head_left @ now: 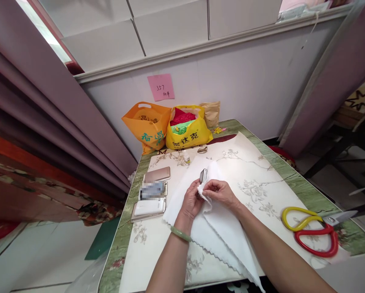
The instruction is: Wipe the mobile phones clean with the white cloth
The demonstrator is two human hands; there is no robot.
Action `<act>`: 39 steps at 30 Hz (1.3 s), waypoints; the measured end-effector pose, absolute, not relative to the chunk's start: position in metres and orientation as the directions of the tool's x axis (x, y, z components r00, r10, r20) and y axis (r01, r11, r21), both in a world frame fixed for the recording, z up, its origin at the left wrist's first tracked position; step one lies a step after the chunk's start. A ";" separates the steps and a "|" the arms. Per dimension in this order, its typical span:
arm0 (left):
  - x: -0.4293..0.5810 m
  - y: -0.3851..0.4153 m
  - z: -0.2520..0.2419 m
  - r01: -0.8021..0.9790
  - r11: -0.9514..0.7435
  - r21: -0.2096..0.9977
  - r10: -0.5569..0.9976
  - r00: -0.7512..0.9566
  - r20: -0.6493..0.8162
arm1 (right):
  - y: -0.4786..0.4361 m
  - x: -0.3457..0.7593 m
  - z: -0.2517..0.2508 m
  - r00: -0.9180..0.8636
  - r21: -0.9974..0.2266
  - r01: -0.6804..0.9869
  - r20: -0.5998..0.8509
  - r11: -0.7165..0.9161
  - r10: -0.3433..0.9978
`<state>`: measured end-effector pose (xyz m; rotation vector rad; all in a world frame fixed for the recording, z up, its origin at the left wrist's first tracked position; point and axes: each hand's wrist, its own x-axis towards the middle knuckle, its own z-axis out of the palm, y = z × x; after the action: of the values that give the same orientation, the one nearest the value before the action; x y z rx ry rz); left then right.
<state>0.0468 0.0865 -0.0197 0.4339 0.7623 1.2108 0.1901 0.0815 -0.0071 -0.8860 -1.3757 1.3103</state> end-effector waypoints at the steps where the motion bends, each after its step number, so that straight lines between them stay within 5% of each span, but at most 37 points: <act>1: 0.047 0.086 -0.018 -0.663 0.319 0.677 0.944 0.159 -0.290 | 0.082 0.190 -0.007 -0.193 -0.981 -0.122 0.173 0.151 0.966; 9: 0.048 0.081 -0.011 -0.541 0.392 0.744 0.911 0.339 -0.234 | 0.094 0.199 -0.014 0.293 -0.968 -0.111 0.186 0.226 0.938; 13: 0.047 0.081 -0.012 -0.512 0.410 0.755 0.898 0.371 -0.237 | 0.098 0.202 -0.017 0.362 -0.974 -0.086 0.168 0.212 0.917; 18: 0.047 0.082 -0.013 -0.515 0.397 0.760 0.912 0.316 -0.262 | 0.093 0.198 -0.016 0.307 -0.983 -0.045 0.154 0.176 0.939; 29: 0.049 0.085 -0.019 -0.668 0.314 0.674 0.946 0.163 -0.279 | 0.082 0.188 -0.011 -0.176 -0.977 -0.126 0.191 0.171 0.966; 39: 0.048 0.088 -0.021 -0.713 0.292 0.638 0.954 0.164 -0.253 | 0.075 0.186 -0.004 -0.212 -0.951 0.003 0.302 0.310 0.930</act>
<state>0.0485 0.0877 -0.0208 0.4173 0.6940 1.2377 0.1864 0.0752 -0.0041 -0.8915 -1.5197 1.1007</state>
